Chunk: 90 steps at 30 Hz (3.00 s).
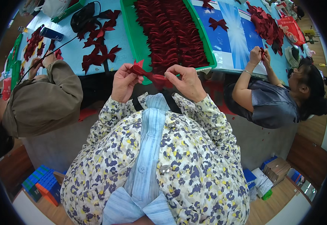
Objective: Assembling decorative red bows from ribbons by hand at a factory workstation.
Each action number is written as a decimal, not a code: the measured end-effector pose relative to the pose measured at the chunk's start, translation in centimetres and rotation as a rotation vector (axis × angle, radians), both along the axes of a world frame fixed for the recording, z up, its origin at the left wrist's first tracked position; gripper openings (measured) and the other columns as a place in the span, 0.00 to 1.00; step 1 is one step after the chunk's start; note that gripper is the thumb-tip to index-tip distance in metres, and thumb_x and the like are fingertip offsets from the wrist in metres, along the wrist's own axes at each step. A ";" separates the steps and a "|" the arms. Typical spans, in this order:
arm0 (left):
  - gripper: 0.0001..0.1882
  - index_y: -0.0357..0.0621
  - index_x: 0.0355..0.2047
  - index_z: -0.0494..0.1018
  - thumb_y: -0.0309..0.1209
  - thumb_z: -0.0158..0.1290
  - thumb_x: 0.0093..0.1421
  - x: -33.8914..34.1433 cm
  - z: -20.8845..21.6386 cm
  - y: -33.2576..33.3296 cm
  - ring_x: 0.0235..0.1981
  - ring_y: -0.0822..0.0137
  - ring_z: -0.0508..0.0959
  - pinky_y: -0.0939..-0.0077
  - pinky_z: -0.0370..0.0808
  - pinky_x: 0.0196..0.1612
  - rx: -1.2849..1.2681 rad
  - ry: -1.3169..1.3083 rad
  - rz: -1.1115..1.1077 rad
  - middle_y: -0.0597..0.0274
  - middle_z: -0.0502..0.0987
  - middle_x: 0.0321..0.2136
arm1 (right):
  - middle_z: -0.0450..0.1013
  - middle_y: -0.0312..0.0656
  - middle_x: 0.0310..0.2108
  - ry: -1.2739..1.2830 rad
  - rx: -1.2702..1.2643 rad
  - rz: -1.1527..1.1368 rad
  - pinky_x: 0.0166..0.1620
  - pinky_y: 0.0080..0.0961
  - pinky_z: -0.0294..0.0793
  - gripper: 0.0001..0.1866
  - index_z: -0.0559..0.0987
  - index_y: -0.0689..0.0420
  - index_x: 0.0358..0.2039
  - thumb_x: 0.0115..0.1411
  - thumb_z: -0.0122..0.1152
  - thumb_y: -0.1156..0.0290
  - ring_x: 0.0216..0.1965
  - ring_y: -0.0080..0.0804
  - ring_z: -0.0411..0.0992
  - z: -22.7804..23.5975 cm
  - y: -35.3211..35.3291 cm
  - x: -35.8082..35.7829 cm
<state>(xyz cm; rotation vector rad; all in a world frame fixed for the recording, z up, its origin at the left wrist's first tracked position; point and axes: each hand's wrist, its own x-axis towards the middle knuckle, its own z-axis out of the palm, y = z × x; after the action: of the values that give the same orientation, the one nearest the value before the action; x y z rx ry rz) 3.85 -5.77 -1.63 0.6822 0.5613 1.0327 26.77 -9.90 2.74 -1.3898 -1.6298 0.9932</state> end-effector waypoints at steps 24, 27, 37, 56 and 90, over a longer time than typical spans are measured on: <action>0.04 0.39 0.32 0.65 0.19 0.49 0.58 0.7 -0.5 -2.4 0.33 0.65 0.77 0.74 0.79 0.36 0.294 -0.015 0.117 0.50 0.72 0.36 | 0.77 0.42 0.25 0.011 -0.055 0.095 0.28 0.19 0.70 0.09 0.80 0.63 0.30 0.52 0.58 0.70 0.23 0.23 0.72 -0.1 0.2 -1.6; 0.04 0.39 0.32 0.65 0.18 0.48 0.58 0.6 -0.6 -2.6 0.34 0.65 0.77 0.73 0.79 0.36 0.293 -0.025 0.122 0.49 0.72 0.36 | 0.77 0.41 0.25 0.001 -0.149 0.075 0.29 0.19 0.71 0.09 0.79 0.64 0.31 0.52 0.58 0.71 0.24 0.23 0.72 -0.1 0.2 -1.7; 0.05 0.37 0.32 0.65 0.16 0.46 0.57 -0.5 -0.5 -2.4 0.37 0.65 0.76 0.70 0.79 0.38 0.176 0.032 0.010 0.50 0.72 0.38 | 0.71 0.41 0.22 -0.366 0.253 0.003 0.28 0.30 0.69 0.03 0.75 0.59 0.24 0.47 0.59 0.75 0.25 0.36 0.71 0.4 -0.1 -2.8; 0.05 0.34 0.35 0.70 0.19 0.47 0.58 -0.5 1.1 -2.9 0.34 0.74 0.76 0.78 0.78 0.40 0.177 0.412 0.025 0.61 0.74 0.32 | 0.70 0.41 0.25 -0.462 0.327 0.127 0.31 0.33 0.68 0.06 0.73 0.57 0.28 0.48 0.60 0.73 0.27 0.40 0.70 -0.1 -0.8 -2.8; 0.07 0.37 0.39 0.66 0.23 0.45 0.60 0.0 1.6 -3.4 0.28 0.69 0.78 0.78 0.76 0.34 -0.167 0.145 -0.250 0.59 0.74 0.32 | 0.73 0.35 0.35 0.222 0.047 0.001 0.38 0.14 0.68 0.17 0.72 0.61 0.45 0.53 0.57 0.81 0.34 0.16 0.70 0.2 -1.7 -2.7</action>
<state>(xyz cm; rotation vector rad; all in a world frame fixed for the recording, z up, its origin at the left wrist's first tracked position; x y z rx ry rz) 3.84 -9.14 -0.08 0.6637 0.6623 0.6988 24.10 -11.65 2.95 -1.2017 -1.4801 1.0629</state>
